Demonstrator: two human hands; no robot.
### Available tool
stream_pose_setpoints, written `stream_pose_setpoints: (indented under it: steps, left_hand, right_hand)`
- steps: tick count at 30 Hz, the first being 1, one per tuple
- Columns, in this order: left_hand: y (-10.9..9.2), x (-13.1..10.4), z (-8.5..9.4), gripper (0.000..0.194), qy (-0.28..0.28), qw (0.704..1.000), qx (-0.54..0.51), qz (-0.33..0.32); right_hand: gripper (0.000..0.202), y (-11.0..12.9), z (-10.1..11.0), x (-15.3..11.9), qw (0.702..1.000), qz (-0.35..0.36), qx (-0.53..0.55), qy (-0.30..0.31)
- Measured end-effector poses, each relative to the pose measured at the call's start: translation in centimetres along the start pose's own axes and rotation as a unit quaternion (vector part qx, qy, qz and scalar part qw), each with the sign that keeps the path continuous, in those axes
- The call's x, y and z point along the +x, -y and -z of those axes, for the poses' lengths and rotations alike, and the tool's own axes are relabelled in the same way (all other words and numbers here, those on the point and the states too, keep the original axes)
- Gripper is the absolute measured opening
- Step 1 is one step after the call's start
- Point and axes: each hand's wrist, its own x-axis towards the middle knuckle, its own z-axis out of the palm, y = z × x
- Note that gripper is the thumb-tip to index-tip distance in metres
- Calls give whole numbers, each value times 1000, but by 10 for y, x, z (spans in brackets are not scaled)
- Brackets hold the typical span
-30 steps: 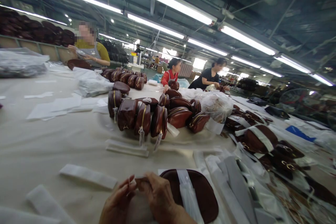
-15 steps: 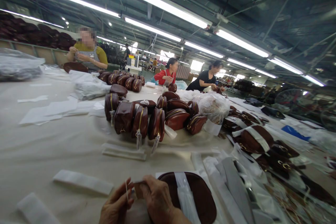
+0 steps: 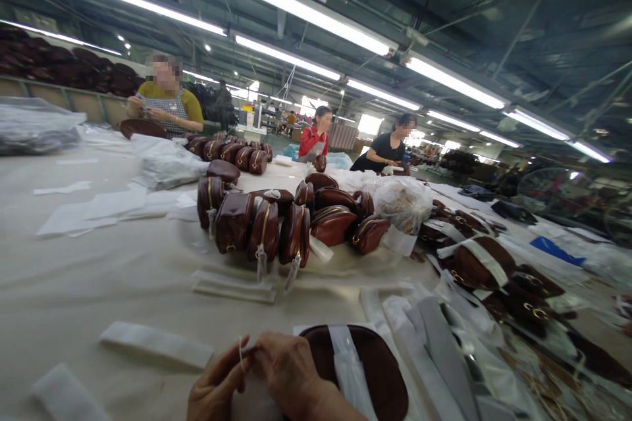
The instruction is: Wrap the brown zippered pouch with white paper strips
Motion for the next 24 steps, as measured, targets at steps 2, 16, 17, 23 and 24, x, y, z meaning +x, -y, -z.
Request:
stream_pose_setpoints:
  steps: [2, 16, 17, 23, 24]
  left_hand:
    - [2, 2, 3, 48, 1, 1000, 19, -9]
    - [-5, -4, 6, 41, 61, 993, 90, -50]
    - [-6, -4, 6, 41, 64, 992, 93, -48]
    - [-6, 0, 8, 47, 55, 993, 99, -43]
    - [-5, 1, 9, 47, 58, 992, 105, -45]
  right_hand:
    - [7, 2, -1, 4, 999, 8, -33, 16]
    - [32, -5, -22, 9, 996, 37, -74, 22]
    - [37, -7, -23, 8, 996, 48, -68, 15]
    - [32, -15, -30, 5, 986, 118, -71, -97]
    - [26, -15, -31, 5, 983, 113, -83, -116]
